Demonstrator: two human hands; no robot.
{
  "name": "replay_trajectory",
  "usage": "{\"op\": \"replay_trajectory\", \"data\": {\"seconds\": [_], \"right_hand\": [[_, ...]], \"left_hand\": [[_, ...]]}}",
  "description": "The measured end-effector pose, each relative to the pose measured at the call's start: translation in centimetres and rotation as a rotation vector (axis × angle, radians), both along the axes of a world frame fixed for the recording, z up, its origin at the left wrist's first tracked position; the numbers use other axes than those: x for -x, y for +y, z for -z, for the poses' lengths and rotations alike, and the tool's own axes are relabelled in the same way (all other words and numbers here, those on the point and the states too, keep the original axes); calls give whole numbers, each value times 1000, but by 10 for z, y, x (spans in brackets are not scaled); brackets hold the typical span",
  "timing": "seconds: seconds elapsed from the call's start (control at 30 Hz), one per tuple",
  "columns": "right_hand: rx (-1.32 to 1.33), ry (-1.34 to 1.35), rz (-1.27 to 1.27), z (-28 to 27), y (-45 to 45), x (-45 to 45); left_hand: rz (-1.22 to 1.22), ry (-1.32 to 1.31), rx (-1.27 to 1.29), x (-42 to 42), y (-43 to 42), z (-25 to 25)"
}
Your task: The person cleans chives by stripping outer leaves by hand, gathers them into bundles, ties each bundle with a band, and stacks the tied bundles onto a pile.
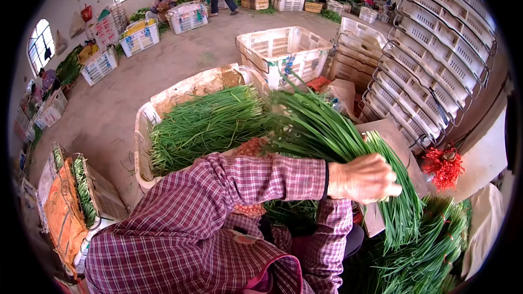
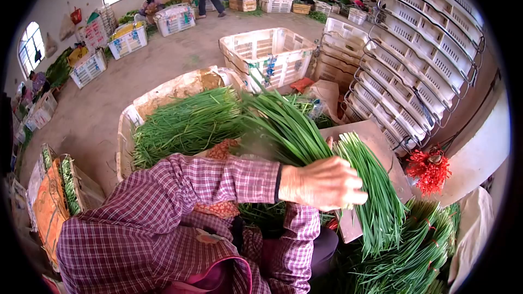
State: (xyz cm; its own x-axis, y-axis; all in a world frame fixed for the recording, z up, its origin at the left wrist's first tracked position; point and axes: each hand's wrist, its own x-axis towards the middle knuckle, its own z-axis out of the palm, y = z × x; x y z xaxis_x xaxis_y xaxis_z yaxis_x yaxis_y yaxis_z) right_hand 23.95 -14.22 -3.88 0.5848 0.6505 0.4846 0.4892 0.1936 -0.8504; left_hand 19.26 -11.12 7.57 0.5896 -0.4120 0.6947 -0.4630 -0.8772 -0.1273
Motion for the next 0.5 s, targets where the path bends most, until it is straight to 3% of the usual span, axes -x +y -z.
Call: {"op": "replay_trajectory", "data": {"seconds": [0.03,0.07,0.13,0.17,0.23,0.27,0.37,0.4,0.5], "right_hand": [[6,33,19,5,-3,-4],[10,60,29,9,-6,-7],[19,96,56,16,-15,-12],[23,112,67,19,-19,-15],[34,128,84,25,-26,-18],[39,132,86,27,-26,-19],[72,126,79,36,-27,-17],[94,114,73,38,-25,-15],[159,54,48,46,-17,-6]], "left_hand": [[-25,261,-49,-2,-15,10],[-10,259,-43,-4,-28,26],[1392,444,996,-12,-49,72],[1718,457,1205,-15,-56,91],[2123,505,1563,-20,-77,121],[2253,501,1681,-21,-83,126],[2105,692,1852,-17,-81,144],[1964,874,1864,-25,-81,160],[2259,911,1838,-18,-83,176]]}}
